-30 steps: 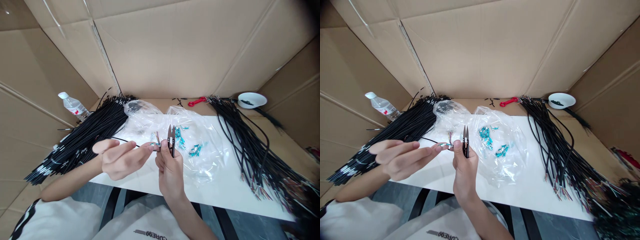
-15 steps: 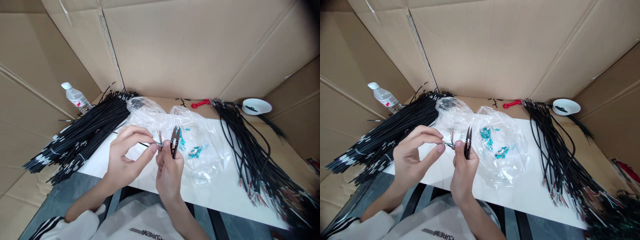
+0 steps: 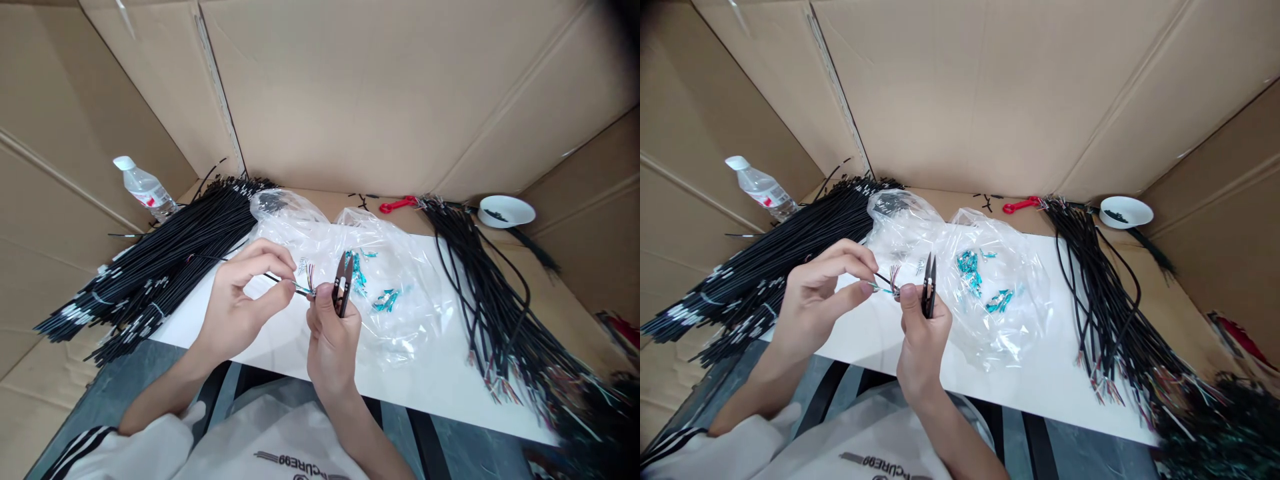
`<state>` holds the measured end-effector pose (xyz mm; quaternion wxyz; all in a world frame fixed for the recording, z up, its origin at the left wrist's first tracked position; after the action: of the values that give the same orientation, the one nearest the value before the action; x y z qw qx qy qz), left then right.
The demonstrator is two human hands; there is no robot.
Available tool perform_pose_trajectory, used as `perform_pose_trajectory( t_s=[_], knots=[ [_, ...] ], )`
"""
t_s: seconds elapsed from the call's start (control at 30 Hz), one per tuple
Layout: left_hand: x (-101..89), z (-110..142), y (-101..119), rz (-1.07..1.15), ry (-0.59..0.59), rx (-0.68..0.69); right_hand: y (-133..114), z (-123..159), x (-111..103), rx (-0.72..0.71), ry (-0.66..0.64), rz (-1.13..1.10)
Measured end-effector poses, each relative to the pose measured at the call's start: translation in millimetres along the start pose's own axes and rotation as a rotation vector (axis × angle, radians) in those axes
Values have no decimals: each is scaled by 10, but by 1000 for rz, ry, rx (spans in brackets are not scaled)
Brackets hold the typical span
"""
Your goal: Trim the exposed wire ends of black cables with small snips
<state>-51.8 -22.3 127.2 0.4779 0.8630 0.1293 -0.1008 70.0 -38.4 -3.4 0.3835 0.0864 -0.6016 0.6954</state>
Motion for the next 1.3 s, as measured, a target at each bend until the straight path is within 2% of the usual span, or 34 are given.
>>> perform_pose_trajectory(
  t_s=[0.1,0.27,0.33,0.37,0.4,0.47,0.53,0.6,0.67,0.73,0.83,0.9,1.03,1.13,1.23,1.3],
  knots=[
    [33,10,-143,88,-17,-125,17,6,-19,-18,22,-9],
    [253,187,-488,408,-92,-568,-47,-4,-24,-79,56,3],
    [336,270,-551,445,-149,-658,-64,-20,-30,-75,69,9],
    [332,265,-538,415,-166,-619,-65,-30,-35,-65,73,10],
    [285,226,-496,344,-160,-522,-64,-40,-41,-54,78,12],
    [64,101,-282,94,-45,-184,-63,-60,-53,-32,86,16],
    [-159,78,67,-219,134,215,-67,-79,-67,-18,99,18],
    [-202,161,342,-466,225,527,-73,-93,-75,-9,114,14],
    [-166,241,457,-549,225,715,-78,-102,-68,-3,120,10],
    [-136,241,409,-536,174,748,-84,-103,-49,1,114,13],
    [-97,97,152,-549,71,592,-95,-94,-29,-3,108,31],
    [-58,-5,64,-579,19,523,-98,-86,-26,-7,110,48],
    [103,-127,294,-590,-102,606,-106,-84,-15,-25,98,72],
    [221,-153,443,-593,-233,605,-144,-90,-9,-75,89,74],
    [198,-107,554,-588,-228,634,-165,-85,-13,-112,91,57],
    [144,-99,538,-561,-218,590,-170,-73,-16,-134,95,64]
  ],
)
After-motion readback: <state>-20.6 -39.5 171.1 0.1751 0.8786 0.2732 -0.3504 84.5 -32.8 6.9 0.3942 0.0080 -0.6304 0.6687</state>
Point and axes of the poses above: each hand's wrist, its own z-axis away from the middle knuckle, its own x-axis out of the palm, y = z × x, the point moved 10 cm from there along -z, towards the middle knuckle, and after that the axes turned 8 degrees about y, right-handed, at the moved point
